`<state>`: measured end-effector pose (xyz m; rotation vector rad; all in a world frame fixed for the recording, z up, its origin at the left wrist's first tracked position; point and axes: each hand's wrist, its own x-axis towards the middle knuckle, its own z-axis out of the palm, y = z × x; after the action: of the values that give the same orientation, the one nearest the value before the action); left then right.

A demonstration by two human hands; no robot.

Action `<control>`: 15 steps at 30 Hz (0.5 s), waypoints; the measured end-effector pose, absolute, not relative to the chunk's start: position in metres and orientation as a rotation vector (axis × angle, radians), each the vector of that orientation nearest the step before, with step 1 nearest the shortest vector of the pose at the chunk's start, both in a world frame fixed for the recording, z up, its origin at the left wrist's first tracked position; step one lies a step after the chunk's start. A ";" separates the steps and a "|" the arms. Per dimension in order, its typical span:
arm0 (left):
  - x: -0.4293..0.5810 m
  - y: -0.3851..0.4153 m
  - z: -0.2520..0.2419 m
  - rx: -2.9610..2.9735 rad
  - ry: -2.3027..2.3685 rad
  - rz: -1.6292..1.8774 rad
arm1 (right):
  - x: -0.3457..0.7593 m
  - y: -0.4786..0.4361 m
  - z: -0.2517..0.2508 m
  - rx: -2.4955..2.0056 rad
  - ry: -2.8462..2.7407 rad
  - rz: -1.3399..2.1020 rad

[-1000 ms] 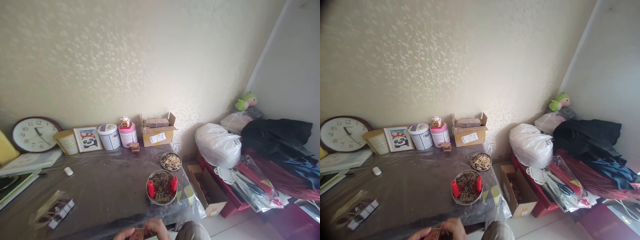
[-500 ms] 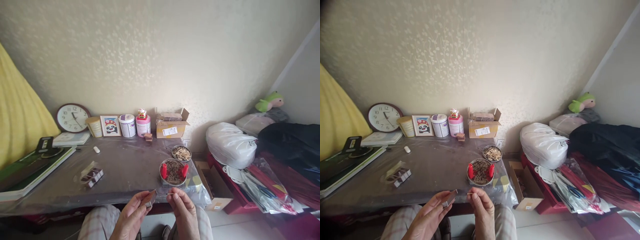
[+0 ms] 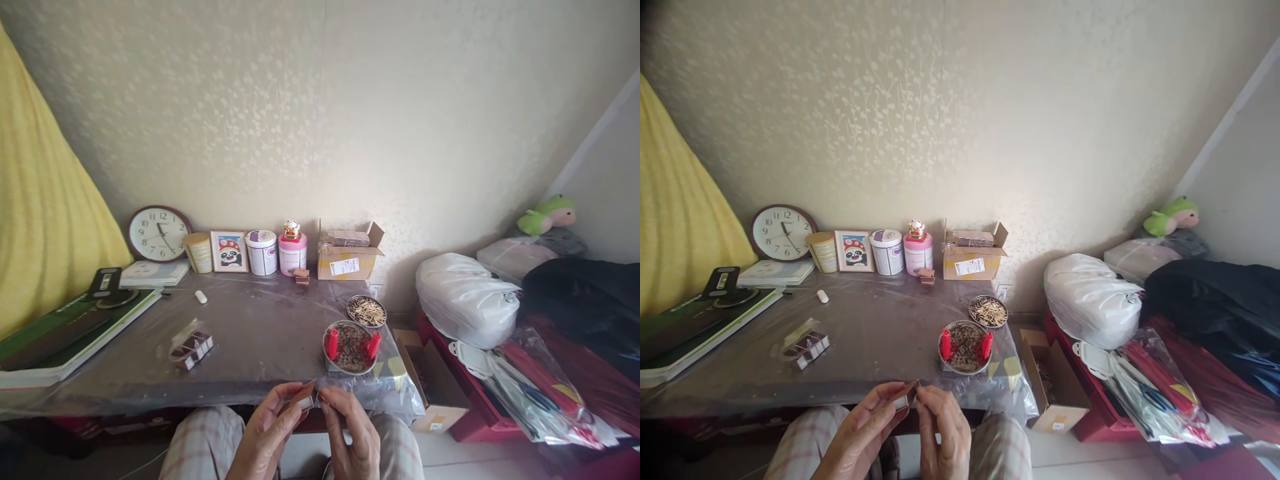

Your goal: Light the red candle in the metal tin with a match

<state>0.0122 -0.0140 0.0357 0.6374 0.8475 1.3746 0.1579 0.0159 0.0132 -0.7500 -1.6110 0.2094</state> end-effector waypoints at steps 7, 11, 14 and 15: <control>0.011 -0.007 0.027 0.594 0.903 1.397 | 0.157 0.009 0.024 -0.750 -1.577 0.195; 0.012 -0.005 0.026 0.588 0.891 1.415 | 0.160 0.006 0.032 -0.686 -1.580 0.044; 0.013 -0.007 0.032 0.603 0.867 1.418 | 0.168 0.027 0.017 -0.787 -1.760 -0.038; 0.013 -0.007 0.034 0.603 0.863 1.422 | 0.171 0.036 0.010 -0.857 -1.750 -0.079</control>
<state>0.0131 -0.0073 0.0344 0.6031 0.8627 1.4222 0.1713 0.0363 0.0103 -0.8568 -1.7502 -0.0794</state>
